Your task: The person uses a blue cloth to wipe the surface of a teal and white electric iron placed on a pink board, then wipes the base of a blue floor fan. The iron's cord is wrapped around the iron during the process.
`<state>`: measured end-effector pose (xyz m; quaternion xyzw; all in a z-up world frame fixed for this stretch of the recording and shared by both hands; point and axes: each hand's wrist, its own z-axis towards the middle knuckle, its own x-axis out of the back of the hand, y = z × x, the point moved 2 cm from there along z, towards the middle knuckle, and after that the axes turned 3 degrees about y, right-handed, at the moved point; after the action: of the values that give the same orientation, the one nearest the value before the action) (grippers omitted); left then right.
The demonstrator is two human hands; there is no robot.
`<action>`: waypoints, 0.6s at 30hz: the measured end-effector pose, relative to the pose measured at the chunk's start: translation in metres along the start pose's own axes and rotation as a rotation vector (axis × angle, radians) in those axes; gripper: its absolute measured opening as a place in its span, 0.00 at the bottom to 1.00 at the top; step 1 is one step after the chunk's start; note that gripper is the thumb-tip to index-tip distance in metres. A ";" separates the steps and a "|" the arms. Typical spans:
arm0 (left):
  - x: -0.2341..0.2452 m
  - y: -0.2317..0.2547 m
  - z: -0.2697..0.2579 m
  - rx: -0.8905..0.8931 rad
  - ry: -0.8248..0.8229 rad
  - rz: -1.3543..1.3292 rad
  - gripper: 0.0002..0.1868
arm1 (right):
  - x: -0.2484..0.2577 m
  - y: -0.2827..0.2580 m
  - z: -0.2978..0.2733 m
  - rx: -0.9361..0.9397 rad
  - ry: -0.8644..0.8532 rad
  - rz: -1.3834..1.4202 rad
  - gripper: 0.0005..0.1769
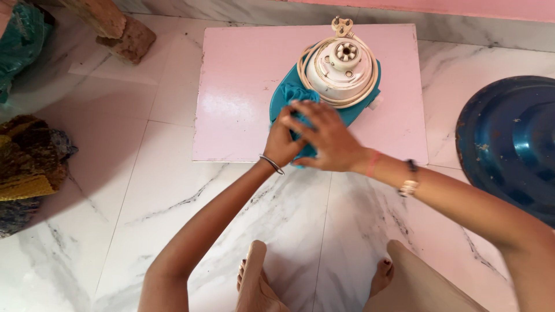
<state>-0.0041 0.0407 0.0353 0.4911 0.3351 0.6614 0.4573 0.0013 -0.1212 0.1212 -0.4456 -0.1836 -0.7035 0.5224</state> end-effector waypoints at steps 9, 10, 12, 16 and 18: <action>0.059 -0.051 0.028 0.154 0.123 -0.025 0.31 | -0.024 0.038 -0.005 0.077 -0.120 -0.107 0.35; 0.061 -0.067 0.032 0.179 0.175 0.025 0.30 | -0.020 0.040 -0.012 0.084 -0.130 -0.099 0.34; 0.057 -0.102 0.033 0.236 0.275 0.132 0.29 | -0.008 0.041 -0.027 0.085 -0.149 -0.096 0.31; 0.012 -0.136 0.012 0.840 0.064 -0.335 0.43 | 0.006 0.036 -0.041 0.110 -0.153 -0.170 0.28; 0.000 -0.118 0.001 0.936 -0.050 -0.380 0.46 | -0.003 0.035 -0.035 0.109 -0.121 -0.182 0.27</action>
<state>0.0289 0.0832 -0.0695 0.5896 0.6680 0.3334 0.3082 0.0175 -0.1584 0.0933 -0.4395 -0.2924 -0.7089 0.4678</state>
